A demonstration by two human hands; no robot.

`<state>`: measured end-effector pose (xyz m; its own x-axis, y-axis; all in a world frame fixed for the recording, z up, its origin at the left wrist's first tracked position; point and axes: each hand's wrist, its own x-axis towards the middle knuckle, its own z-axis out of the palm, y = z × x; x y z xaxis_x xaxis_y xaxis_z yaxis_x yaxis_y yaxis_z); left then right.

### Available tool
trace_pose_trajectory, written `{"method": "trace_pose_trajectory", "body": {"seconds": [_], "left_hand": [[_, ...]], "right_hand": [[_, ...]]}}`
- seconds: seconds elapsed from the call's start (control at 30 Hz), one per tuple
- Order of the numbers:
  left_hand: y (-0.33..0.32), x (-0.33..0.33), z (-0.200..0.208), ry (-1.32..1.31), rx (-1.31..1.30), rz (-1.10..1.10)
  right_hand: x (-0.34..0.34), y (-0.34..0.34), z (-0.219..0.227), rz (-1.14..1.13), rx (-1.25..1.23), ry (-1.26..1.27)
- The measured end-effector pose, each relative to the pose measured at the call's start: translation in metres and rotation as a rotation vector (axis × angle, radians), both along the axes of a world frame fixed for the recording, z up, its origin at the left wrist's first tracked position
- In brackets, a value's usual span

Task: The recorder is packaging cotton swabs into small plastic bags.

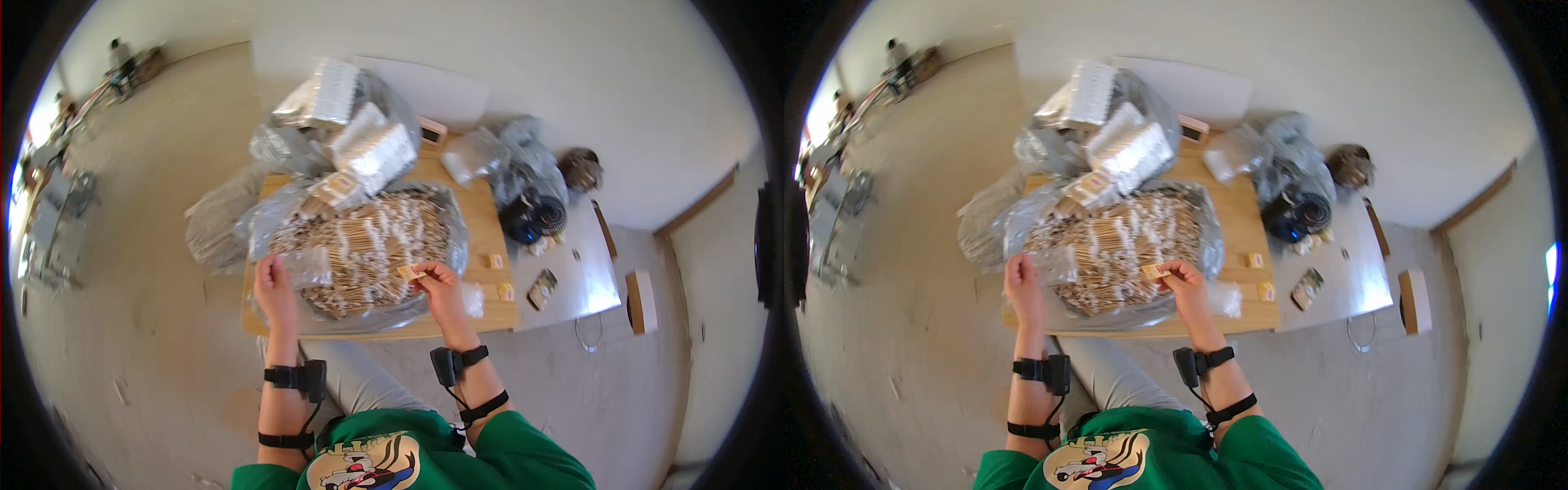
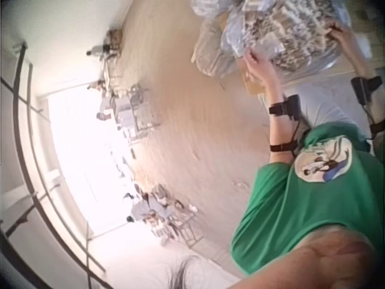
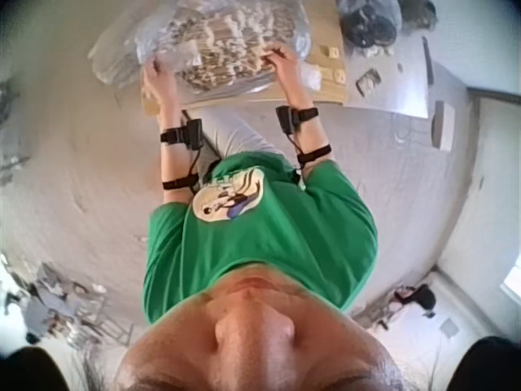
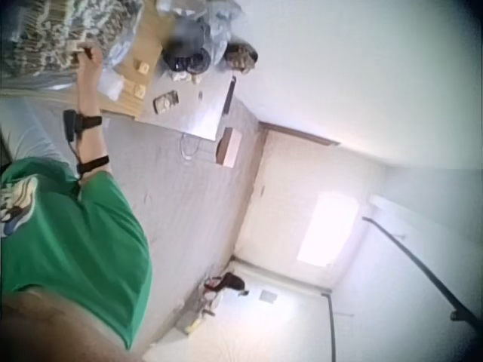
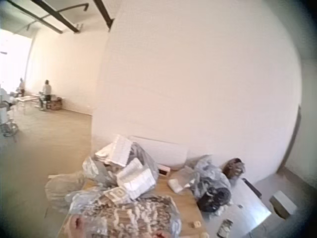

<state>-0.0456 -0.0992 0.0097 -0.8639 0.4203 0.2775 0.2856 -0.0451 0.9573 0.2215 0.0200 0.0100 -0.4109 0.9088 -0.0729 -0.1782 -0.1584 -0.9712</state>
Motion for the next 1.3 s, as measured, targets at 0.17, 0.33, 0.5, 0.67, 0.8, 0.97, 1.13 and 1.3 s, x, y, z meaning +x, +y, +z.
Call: {"method": "trace_pose_trajectory", "body": {"seconds": [0.17,0.33,0.5,0.67,0.8,0.97,1.13,1.3], "left_hand": [[-0.005,0.001,-0.014,-0.049,-0.014,-0.043],[0.002,0.015,-0.009,-0.177,0.015,-0.113],[0.01,0.026,-0.012,-0.266,0.037,-0.193],[0.019,0.056,-0.013,-0.428,0.067,-0.287],[0.025,0.083,-0.012,-0.395,-0.041,-0.392],[0.047,0.134,-0.006,-0.247,-0.089,-0.5],[0.047,0.16,-0.018,-0.162,-0.168,-0.715],[0.038,0.138,-0.016,-0.127,-0.231,-0.599]], "right_hand": [[0.077,0.017,-0.012,-0.262,-0.147,0.359],[0.201,0.068,-0.092,-0.755,0.05,-0.422],[0.262,0.097,-0.151,-0.806,0.11,-0.832],[0.24,0.094,-0.138,-0.736,0.224,-1.253],[0.204,0.073,-0.108,-0.805,0.404,-1.462],[0.141,0.033,-0.056,-0.441,0.232,-0.614],[0.065,-0.038,-0.023,-0.038,0.087,-0.001],[0.106,-0.017,-0.043,-0.28,0.015,-0.3]]}}
